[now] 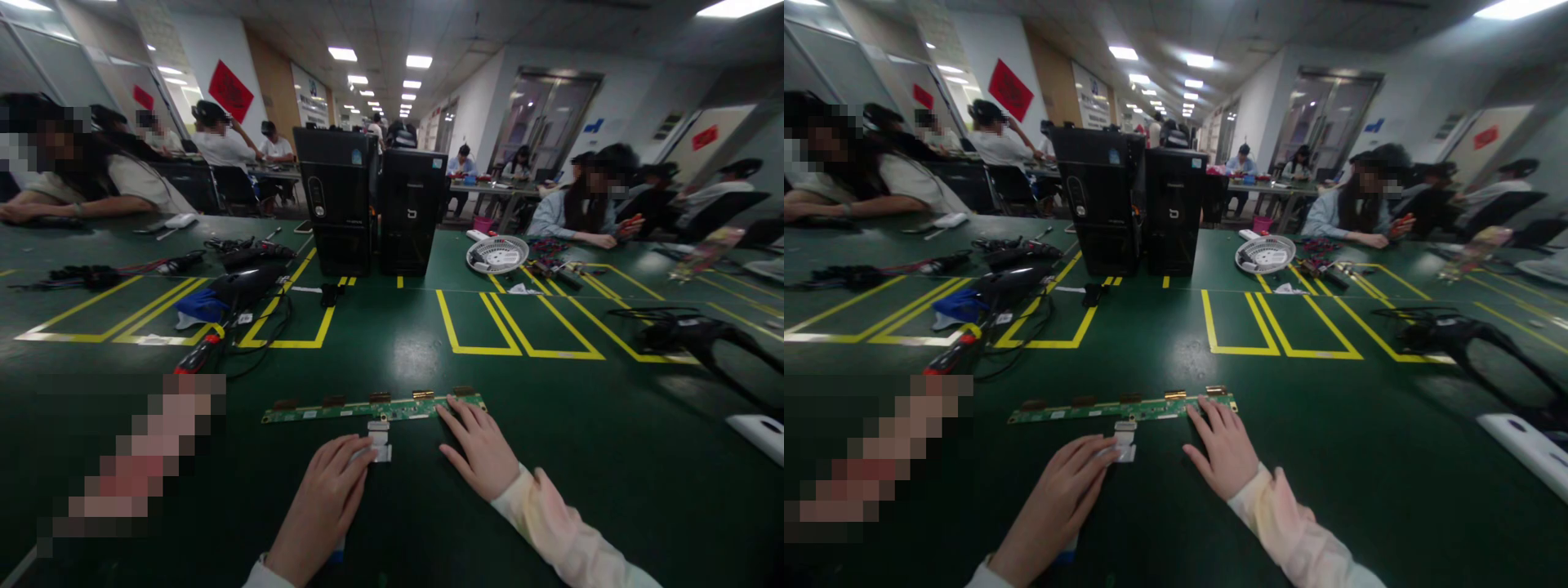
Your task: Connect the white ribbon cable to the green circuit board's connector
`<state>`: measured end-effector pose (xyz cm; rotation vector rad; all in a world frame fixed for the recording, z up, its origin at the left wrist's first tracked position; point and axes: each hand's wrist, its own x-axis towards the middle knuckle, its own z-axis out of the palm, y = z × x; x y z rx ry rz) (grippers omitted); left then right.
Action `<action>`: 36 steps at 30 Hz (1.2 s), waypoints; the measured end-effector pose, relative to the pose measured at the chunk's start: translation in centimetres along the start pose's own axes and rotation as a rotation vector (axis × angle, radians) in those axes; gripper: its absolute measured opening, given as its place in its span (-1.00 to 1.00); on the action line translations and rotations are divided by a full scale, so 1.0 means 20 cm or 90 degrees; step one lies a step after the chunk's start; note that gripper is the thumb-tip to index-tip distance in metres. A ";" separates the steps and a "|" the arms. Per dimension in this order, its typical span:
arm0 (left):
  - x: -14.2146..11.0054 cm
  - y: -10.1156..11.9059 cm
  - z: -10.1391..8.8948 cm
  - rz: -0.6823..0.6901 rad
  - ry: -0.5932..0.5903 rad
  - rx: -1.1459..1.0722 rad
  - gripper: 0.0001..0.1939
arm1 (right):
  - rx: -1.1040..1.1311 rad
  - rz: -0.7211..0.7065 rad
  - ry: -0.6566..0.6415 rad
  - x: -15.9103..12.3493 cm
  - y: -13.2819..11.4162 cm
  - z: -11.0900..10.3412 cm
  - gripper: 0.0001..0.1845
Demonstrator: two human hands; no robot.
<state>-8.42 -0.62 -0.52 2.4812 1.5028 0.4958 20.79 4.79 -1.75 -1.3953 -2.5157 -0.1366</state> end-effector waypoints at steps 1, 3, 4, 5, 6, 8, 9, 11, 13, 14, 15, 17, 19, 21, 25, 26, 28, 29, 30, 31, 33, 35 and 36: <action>0.00 0.00 0.00 -0.001 -0.001 0.001 -0.54 | -0.004 0.004 0.004 0.00 -0.01 0.00 -0.41; 0.00 0.00 0.00 -0.007 0.001 0.004 -0.55 | -0.010 0.008 0.012 0.01 -0.02 0.00 -0.41; 0.00 0.00 0.00 -0.011 0.003 0.005 -0.56 | -0.011 0.009 0.016 0.01 -0.02 0.00 -0.41; 0.01 0.00 0.00 -0.014 0.002 0.006 -0.56 | -0.011 0.007 0.017 0.01 -0.02 0.00 -0.41; 0.01 0.00 0.01 -0.017 0.000 0.006 -0.57 | -0.011 0.006 0.018 0.01 -0.02 0.00 -0.41; 0.01 0.00 0.01 -0.017 -0.005 0.006 -0.57 | -0.013 0.007 0.016 0.00 -0.02 -0.01 -0.40; 0.01 0.00 0.01 -0.016 -0.006 0.007 -0.57 | -0.015 0.010 0.013 0.00 -0.02 -0.01 -0.39; 0.01 -0.01 0.01 -0.017 -0.001 0.008 -0.57 | -0.021 0.018 0.007 0.00 -0.04 -0.01 -0.38; 0.01 0.00 0.01 -0.019 0.007 0.006 -0.56 | -0.025 0.025 0.006 0.00 -0.06 0.00 -0.36; 0.01 0.00 0.01 -0.018 0.011 0.005 -0.56 | -0.026 0.027 0.007 0.00 -0.08 0.00 -0.36; 0.01 0.00 0.00 -0.016 0.013 0.002 -0.56 | -0.026 0.028 0.008 0.00 -0.09 0.00 -0.35; 0.01 0.01 0.00 -0.008 0.011 -0.001 -0.57 | -0.024 0.031 0.007 0.02 -0.12 0.00 -0.35; 0.02 0.01 -0.01 -0.003 0.004 -0.002 -0.58 | -0.020 0.033 -0.003 0.04 -0.13 0.00 -0.37; 0.02 0.01 0.00 -0.001 -0.001 0.001 -0.58 | -0.011 0.031 -0.016 0.06 -0.13 -0.02 -0.39; 0.02 0.00 0.01 0.008 0.003 0.007 -0.55 | 0.019 -0.017 -0.019 0.09 -0.06 -0.05 -0.45; 0.02 0.00 0.02 0.012 0.002 0.006 -0.54 | 0.029 -0.040 -0.015 0.09 -0.04 -0.05 -0.47; 0.02 0.01 0.02 0.021 0.005 -0.002 -0.53 | 0.049 -0.082 -0.005 0.10 0.00 -0.05 -0.51; 0.02 0.02 0.02 0.024 0.008 -0.007 -0.53 | 0.058 -0.099 -0.002 0.10 0.01 -0.05 -0.52; 0.03 0.03 0.03 0.024 0.011 -0.012 -0.53 | 0.066 -0.110 0.000 0.11 0.02 -0.05 -0.52; 0.03 0.04 0.03 0.020 0.012 -0.017 -0.54 | 0.072 -0.117 0.001 0.11 0.02 -0.05 -0.52; 0.04 0.08 0.04 0.000 0.008 -0.021 -0.56 | 0.082 -0.122 0.000 0.11 0.02 -0.04 -0.50; 0.06 0.12 0.06 -0.016 -0.001 -0.017 -0.57 | 0.089 -0.126 -0.008 0.10 0.00 -0.04 -0.48; 0.07 0.14 0.07 -0.015 -0.005 -0.014 -0.57 | 0.091 -0.128 -0.013 0.10 0.00 -0.04 -0.47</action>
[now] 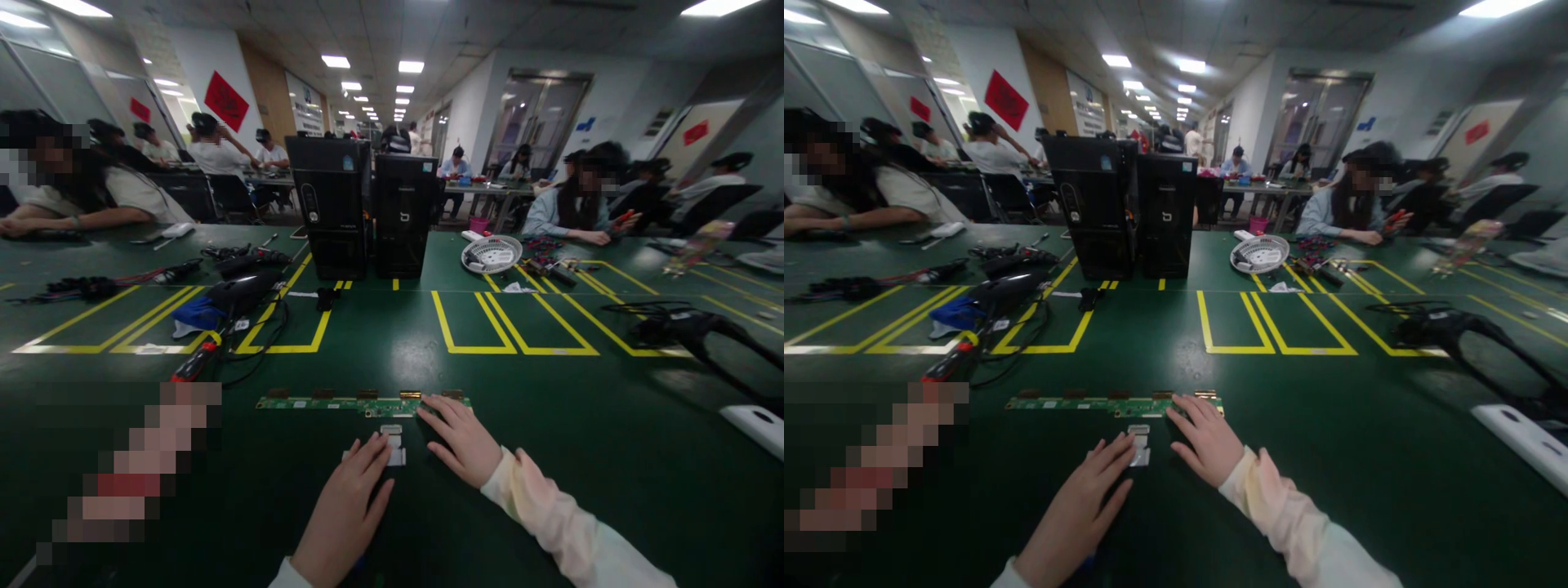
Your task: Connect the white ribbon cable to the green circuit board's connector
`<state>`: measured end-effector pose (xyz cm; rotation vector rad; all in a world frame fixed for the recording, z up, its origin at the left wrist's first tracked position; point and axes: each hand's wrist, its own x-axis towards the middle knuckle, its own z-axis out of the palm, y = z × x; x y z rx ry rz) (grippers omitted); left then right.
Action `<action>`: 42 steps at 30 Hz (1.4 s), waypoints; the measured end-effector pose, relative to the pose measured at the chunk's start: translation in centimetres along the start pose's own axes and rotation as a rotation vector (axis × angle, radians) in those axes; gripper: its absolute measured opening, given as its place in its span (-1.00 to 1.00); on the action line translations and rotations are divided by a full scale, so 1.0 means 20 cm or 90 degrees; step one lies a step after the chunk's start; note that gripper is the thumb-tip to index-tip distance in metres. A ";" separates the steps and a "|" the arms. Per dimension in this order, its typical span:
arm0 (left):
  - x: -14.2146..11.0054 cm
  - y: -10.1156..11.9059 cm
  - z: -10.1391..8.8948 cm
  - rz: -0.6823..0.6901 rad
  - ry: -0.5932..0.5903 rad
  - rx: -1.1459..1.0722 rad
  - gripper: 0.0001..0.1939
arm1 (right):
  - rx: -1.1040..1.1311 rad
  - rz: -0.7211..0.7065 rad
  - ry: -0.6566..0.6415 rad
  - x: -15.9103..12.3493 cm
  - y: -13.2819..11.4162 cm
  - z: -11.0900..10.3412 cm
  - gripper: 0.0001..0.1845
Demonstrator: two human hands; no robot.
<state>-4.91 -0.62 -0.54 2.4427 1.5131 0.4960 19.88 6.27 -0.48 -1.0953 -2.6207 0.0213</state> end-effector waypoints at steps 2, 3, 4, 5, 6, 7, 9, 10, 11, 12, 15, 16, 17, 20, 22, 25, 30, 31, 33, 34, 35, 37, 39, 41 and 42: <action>0.03 0.04 0.01 0.015 -0.006 0.007 -0.56 | 0.008 -0.004 -0.012 0.00 -0.01 0.01 -0.46; 0.04 0.06 0.01 0.024 -0.009 0.010 -0.56 | 0.013 -0.005 -0.017 0.00 -0.01 0.01 -0.46; 0.06 0.08 0.01 0.033 -0.011 0.014 -0.57 | 0.016 -0.005 -0.020 0.00 -0.01 0.01 -0.46; 0.07 0.09 0.01 0.038 -0.011 0.019 -0.57 | 0.019 -0.003 -0.023 0.00 -0.01 0.01 -0.46; 0.08 0.11 0.00 0.042 -0.010 0.024 -0.57 | 0.022 -0.001 -0.026 0.00 -0.01 0.01 -0.46; 0.09 0.12 0.00 0.046 -0.008 0.029 -0.58 | 0.025 0.002 -0.029 0.00 -0.01 0.01 -0.47; 0.11 0.14 -0.01 0.052 -0.008 0.039 -0.59 | 0.030 0.007 -0.033 0.00 -0.01 0.01 -0.47; 0.11 0.15 -0.01 0.054 -0.010 0.045 -0.59 | 0.032 0.009 -0.034 0.00 -0.01 0.01 -0.47; 0.11 0.16 -0.01 0.055 -0.013 0.050 -0.60 | 0.035 0.010 -0.035 0.01 -0.01 0.00 -0.47; 0.11 0.16 0.00 0.056 -0.016 0.055 -0.61 | 0.036 0.010 -0.035 0.01 -0.01 0.00 -0.48; 0.11 0.17 0.03 0.056 -0.014 0.072 -0.59 | 0.040 0.012 -0.034 0.01 -0.02 0.00 -0.49; 0.11 0.18 0.04 0.056 -0.011 0.078 -0.58 | 0.041 0.013 -0.035 0.01 -0.02 0.00 -0.49; 0.11 0.18 0.05 0.053 -0.008 0.085 -0.56 | 0.043 0.014 -0.036 0.01 -0.02 0.00 -0.49; 0.12 0.20 0.07 0.041 -0.006 0.117 -0.53 | 0.052 0.016 -0.035 0.01 -0.01 0.00 -0.49; 0.13 0.21 0.07 0.033 -0.010 0.137 -0.53 | 0.060 0.017 -0.030 0.01 -0.01 0.01 -0.49; 0.13 0.22 0.07 0.030 -0.014 0.149 -0.52 | 0.066 0.016 -0.028 0.01 -0.01 0.01 -0.48; 0.11 0.21 0.09 0.021 0.008 0.140 -0.50 | 0.065 0.019 -0.036 0.01 -0.01 0.00 -0.49; 0.11 0.20 0.10 0.021 0.012 0.136 -0.50 | 0.065 0.019 -0.037 0.01 -0.01 0.00 -0.48; 0.11 0.20 0.10 0.023 0.019 0.124 -0.50 | 0.066 0.019 -0.041 0.01 -0.01 0.00 -0.48; 0.11 0.20 0.10 0.023 0.021 0.118 -0.51 | 0.066 0.019 -0.043 0.01 -0.01 0.00 -0.48; 0.11 0.19 0.10 0.023 0.022 0.113 -0.51 | 0.065 0.019 -0.045 0.01 -0.01 0.00 -0.48; 0.11 0.19 0.10 0.025 0.018 0.111 -0.51 | 0.065 0.022 -0.045 0.01 -0.01 0.00 -0.48; 0.12 0.19 0.10 0.026 0.010 0.114 -0.50 | 0.064 0.024 -0.045 0.01 -0.01 0.00 -0.48; 0.12 0.19 0.10 0.024 0.004 0.113 -0.51 | 0.064 0.023 -0.047 0.01 -0.01 0.00 -0.48; 0.12 0.19 0.10 0.020 0.004 0.112 -0.51 | 0.064 0.023 -0.048 0.01 -0.01 0.00 -0.48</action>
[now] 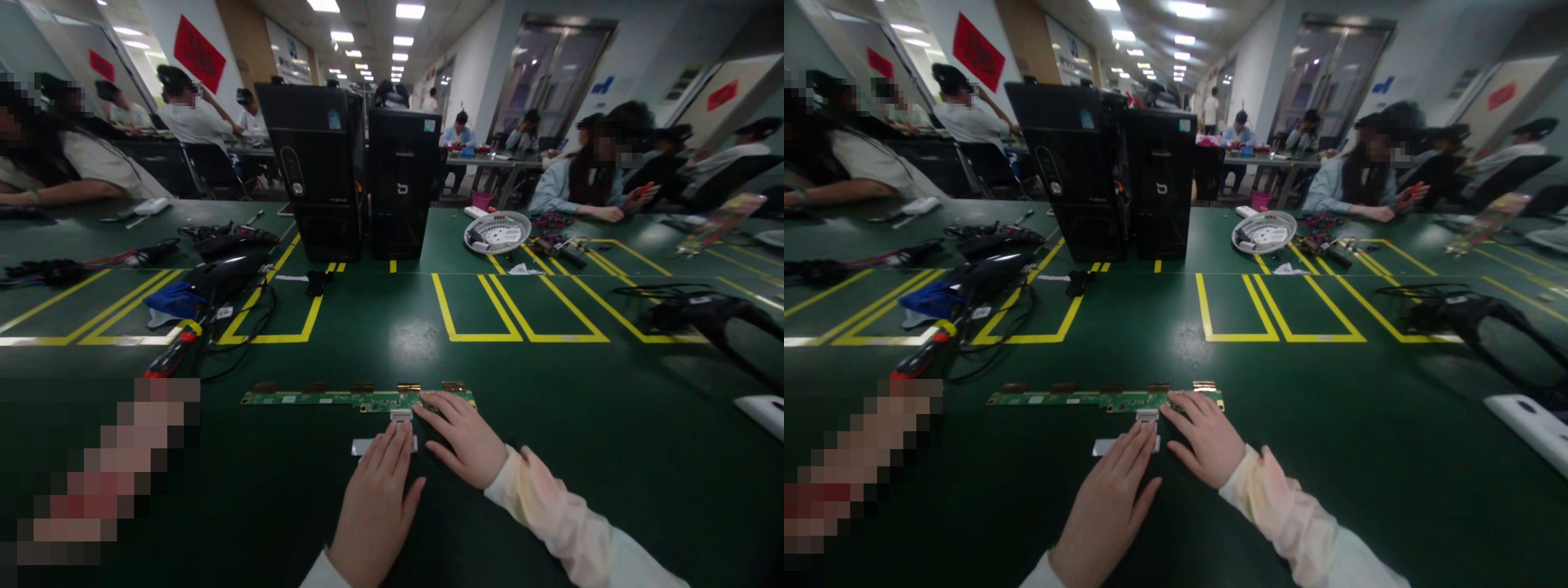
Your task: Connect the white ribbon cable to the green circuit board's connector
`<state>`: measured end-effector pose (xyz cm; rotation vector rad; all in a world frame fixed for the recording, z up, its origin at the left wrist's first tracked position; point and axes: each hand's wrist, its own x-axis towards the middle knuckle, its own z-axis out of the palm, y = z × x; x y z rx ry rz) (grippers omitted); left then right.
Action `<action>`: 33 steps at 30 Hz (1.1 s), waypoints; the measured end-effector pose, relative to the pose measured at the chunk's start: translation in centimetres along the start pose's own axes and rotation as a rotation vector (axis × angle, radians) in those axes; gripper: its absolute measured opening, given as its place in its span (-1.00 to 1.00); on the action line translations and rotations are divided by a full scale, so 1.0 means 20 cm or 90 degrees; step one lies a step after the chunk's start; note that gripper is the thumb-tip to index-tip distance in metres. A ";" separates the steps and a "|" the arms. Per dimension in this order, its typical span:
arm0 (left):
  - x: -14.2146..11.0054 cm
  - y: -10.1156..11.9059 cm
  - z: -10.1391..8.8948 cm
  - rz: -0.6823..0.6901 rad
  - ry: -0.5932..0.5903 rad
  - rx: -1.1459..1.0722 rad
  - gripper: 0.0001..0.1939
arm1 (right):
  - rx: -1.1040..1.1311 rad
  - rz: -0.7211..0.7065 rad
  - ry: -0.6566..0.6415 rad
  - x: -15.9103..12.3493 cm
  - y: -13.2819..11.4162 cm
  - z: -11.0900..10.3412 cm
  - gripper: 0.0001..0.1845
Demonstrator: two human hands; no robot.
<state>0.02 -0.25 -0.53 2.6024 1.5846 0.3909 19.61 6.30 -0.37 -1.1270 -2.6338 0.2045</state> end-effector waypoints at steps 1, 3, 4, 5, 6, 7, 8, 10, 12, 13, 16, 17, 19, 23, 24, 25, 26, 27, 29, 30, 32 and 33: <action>0.00 0.00 0.00 -0.004 0.001 -0.001 -0.51 | 0.001 -0.001 -0.002 0.00 0.00 0.00 -0.48; 0.00 0.01 0.00 -0.015 0.006 -0.003 -0.51 | 0.003 -0.001 -0.002 0.00 0.00 0.00 -0.48; 0.00 0.01 0.01 -0.020 0.009 -0.004 -0.51 | 0.003 0.000 -0.002 0.00 0.00 0.00 -0.48; 0.00 0.01 0.01 -0.024 0.011 -0.004 -0.50 | 0.002 0.000 -0.002 0.00 0.00 0.00 -0.48; 0.00 0.01 0.01 -0.026 0.013 -0.005 -0.50 | 0.001 0.001 -0.002 0.00 0.00 0.00 -0.47; 0.00 0.02 0.02 -0.027 0.014 -0.004 -0.50 | -0.001 0.002 -0.002 0.00 0.00 0.00 -0.47; 0.00 0.02 0.02 -0.027 0.014 -0.003 -0.50 | -0.003 0.003 -0.002 0.00 0.00 0.00 -0.47; -0.01 0.02 0.02 -0.027 0.016 -0.001 -0.50 | -0.008 0.006 -0.005 0.00 0.00 0.00 -0.47; -0.01 0.02 0.02 -0.031 0.019 -0.002 -0.49 | -0.011 0.008 -0.010 0.00 0.00 0.00 -0.47; -0.01 0.03 0.02 -0.032 0.020 -0.003 -0.49 | -0.012 0.007 -0.011 0.00 0.00 -0.01 -0.47; -0.02 0.03 0.02 -0.038 0.019 -0.006 -0.48 | -0.013 0.005 -0.012 0.00 0.00 -0.01 -0.47; -0.02 0.03 0.02 -0.039 0.017 -0.008 -0.47 | -0.013 0.006 -0.013 0.00 0.00 -0.01 -0.47; -0.01 0.03 0.02 -0.041 0.012 -0.012 -0.47 | -0.013 0.008 -0.014 0.00 0.00 0.00 -0.47; 0.00 0.01 0.00 -0.033 -0.002 -0.023 -0.48 | -0.009 0.006 -0.017 0.00 0.00 0.00 -0.45; 0.00 0.01 -0.01 -0.028 -0.008 -0.026 -0.48 | -0.007 0.003 -0.019 0.00 0.00 -0.01 -0.44; 0.00 0.00 -0.02 -0.023 -0.016 -0.028 -0.48 | -0.005 0.000 -0.021 0.00 0.00 -0.01 -0.44; 0.01 -0.01 -0.02 -0.018 -0.025 -0.029 -0.48 | -0.002 -0.002 -0.023 0.00 0.00 -0.01 -0.43; 0.01 -0.02 -0.03 -0.011 -0.033 -0.030 -0.47 | 0.000 -0.002 -0.024 0.00 0.00 -0.01 -0.43; 0.01 -0.03 -0.04 0.005 -0.047 -0.027 -0.45 | 0.005 -0.004 -0.028 0.00 0.01 -0.01 -0.42; 0.01 -0.04 -0.05 0.014 -0.053 -0.024 -0.44 | 0.008 -0.004 -0.029 0.00 0.01 -0.01 -0.42; 0.02 -0.05 -0.05 0.029 -0.061 -0.019 -0.45 | 0.014 -0.006 -0.029 0.00 0.01 -0.01 -0.43; 0.02 -0.06 -0.06 0.035 -0.065 -0.016 -0.46 | 0.016 -0.008 -0.030 0.00 0.01 -0.01 -0.43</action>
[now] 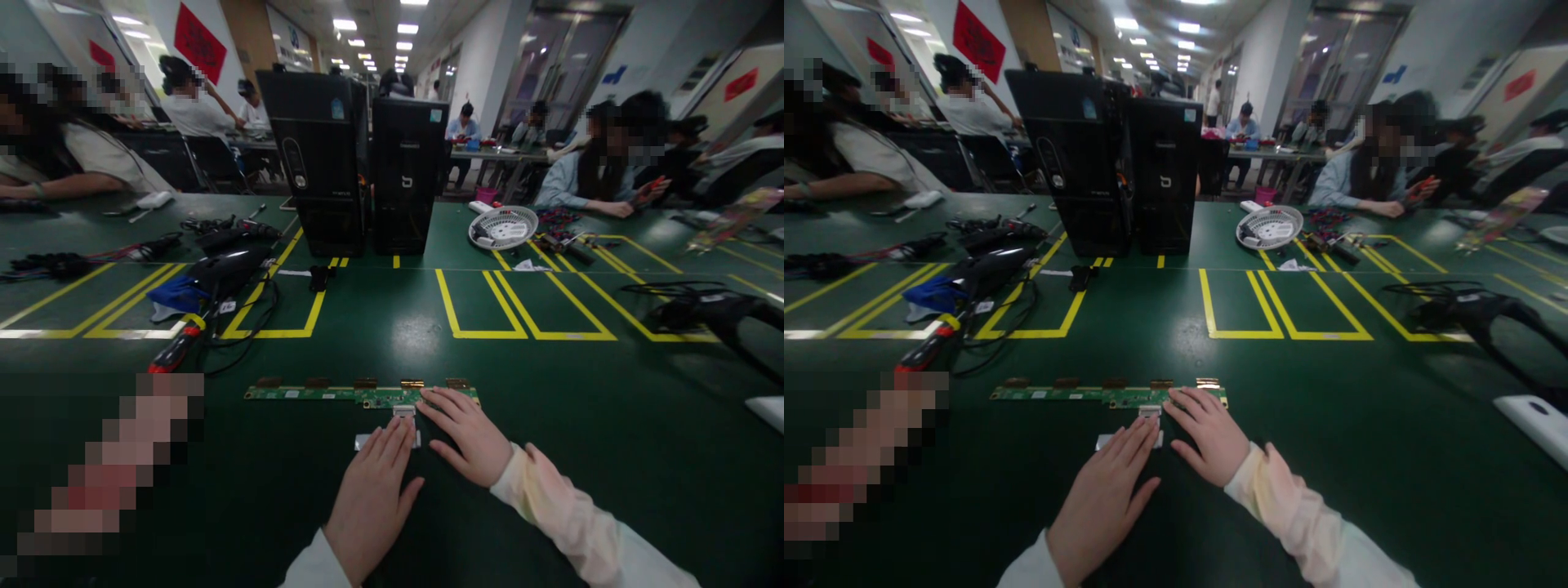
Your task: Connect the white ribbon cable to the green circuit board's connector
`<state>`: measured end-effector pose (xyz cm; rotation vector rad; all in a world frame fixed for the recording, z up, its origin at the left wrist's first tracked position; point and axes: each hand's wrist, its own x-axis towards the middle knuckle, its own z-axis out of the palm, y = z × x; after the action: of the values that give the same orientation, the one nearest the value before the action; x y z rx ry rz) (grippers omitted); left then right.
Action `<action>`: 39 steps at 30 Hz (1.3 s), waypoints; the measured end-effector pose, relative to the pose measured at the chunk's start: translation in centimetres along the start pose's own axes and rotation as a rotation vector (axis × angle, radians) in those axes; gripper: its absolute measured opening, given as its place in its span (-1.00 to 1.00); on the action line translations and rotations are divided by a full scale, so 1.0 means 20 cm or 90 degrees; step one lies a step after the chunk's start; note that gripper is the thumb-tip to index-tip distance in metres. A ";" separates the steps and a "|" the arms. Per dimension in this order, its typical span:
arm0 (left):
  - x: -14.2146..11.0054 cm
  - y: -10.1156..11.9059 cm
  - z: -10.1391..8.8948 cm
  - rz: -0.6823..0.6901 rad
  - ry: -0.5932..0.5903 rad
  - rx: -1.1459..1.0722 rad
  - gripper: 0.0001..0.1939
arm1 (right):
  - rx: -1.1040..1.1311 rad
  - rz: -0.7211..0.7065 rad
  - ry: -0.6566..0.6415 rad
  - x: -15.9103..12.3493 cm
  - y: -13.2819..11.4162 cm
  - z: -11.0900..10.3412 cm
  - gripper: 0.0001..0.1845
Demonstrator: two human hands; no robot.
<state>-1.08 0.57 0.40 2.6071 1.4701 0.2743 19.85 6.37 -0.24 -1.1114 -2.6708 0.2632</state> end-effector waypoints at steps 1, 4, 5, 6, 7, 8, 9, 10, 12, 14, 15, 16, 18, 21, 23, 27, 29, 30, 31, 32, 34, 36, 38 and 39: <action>0.00 -0.01 0.00 0.006 -0.004 0.003 -0.47 | 0.001 0.000 0.000 0.00 0.00 0.00 -0.43; 0.02 -0.04 -0.02 0.035 -0.019 0.005 -0.48 | 0.002 0.000 -0.001 0.00 0.00 0.00 -0.42; 0.02 -0.05 -0.03 0.048 -0.022 0.002 -0.48 | 0.003 0.000 -0.001 0.00 0.00 0.00 -0.42; 0.03 -0.07 -0.04 0.064 -0.024 -0.002 -0.47 | 0.004 -0.001 -0.002 0.00 0.00 0.00 -0.42; 0.03 -0.09 -0.05 0.079 -0.025 -0.008 -0.46 | 0.004 -0.001 -0.002 -0.01 0.01 0.00 -0.42; 0.04 -0.10 -0.06 0.094 -0.028 -0.013 -0.45 | 0.003 -0.002 -0.004 -0.01 0.01 0.00 -0.42; 0.04 -0.12 -0.07 0.108 -0.032 -0.017 -0.45 | 0.002 -0.002 -0.005 0.00 0.01 0.00 -0.42; 0.04 -0.14 -0.08 0.120 -0.037 -0.020 -0.44 | 0.000 -0.001 -0.006 0.00 0.01 0.00 -0.42; 0.05 -0.17 -0.09 0.142 -0.047 -0.024 -0.45 | -0.001 0.001 -0.006 0.00 0.01 0.00 -0.42; 0.05 -0.19 -0.09 0.155 -0.046 -0.033 -0.46 | 0.002 0.002 -0.004 0.00 0.01 0.00 -0.42; 0.06 -0.20 -0.09 0.160 -0.045 -0.039 -0.46 | 0.004 0.002 -0.002 0.00 0.00 0.00 -0.42; 0.06 -0.21 -0.09 0.164 -0.047 -0.044 -0.46 | 0.006 0.003 -0.002 0.00 0.00 -0.01 -0.42; 0.06 -0.21 -0.09 0.164 -0.054 -0.051 -0.45 | 0.007 0.004 -0.003 0.00 0.00 -0.01 -0.42; 0.05 -0.21 -0.09 0.158 -0.060 -0.063 -0.41 | 0.006 0.006 -0.004 0.00 0.00 -0.01 -0.42; 0.05 -0.20 -0.08 0.149 -0.059 -0.071 -0.39 | 0.006 0.007 -0.003 0.00 0.00 -0.01 -0.41; 0.04 -0.18 -0.07 0.125 -0.073 -0.085 -0.27 | 0.008 0.003 -0.003 0.00 0.00 -0.01 -0.40; 0.03 -0.17 -0.07 0.112 -0.082 -0.098 -0.14 | 0.007 0.003 -0.003 0.00 0.00 -0.01 -0.40; 0.03 -0.16 -0.07 0.104 -0.085 -0.102 -0.09 | 0.005 0.004 -0.003 0.00 0.00 -0.01 -0.40; 0.02 -0.15 -0.06 0.096 -0.088 -0.104 -0.06 | 0.004 0.005 -0.004 0.00 0.00 -0.01 -0.41; 0.02 -0.14 -0.06 0.088 -0.090 -0.103 -0.04 | 0.003 0.007 -0.006 0.00 0.00 -0.01 -0.41; 0.02 -0.13 -0.05 0.080 -0.085 -0.098 -0.02 | 0.002 0.008 -0.007 0.00 0.00 -0.01 -0.41; 0.02 -0.11 -0.04 0.075 -0.077 -0.094 0.00 | 0.002 0.009 -0.004 0.00 0.00 0.00 -0.40; 0.02 -0.10 -0.02 0.066 -0.070 -0.092 0.03 | 0.003 0.007 0.001 -0.01 0.00 0.00 -0.39; 0.02 -0.09 -0.01 0.058 -0.068 -0.091 0.04 | 0.003 0.006 0.003 -0.01 0.00 0.00 -0.38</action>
<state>-2.40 1.80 0.32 2.5363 1.2520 0.2374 19.94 6.27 -0.27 -1.1225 -2.6602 0.2681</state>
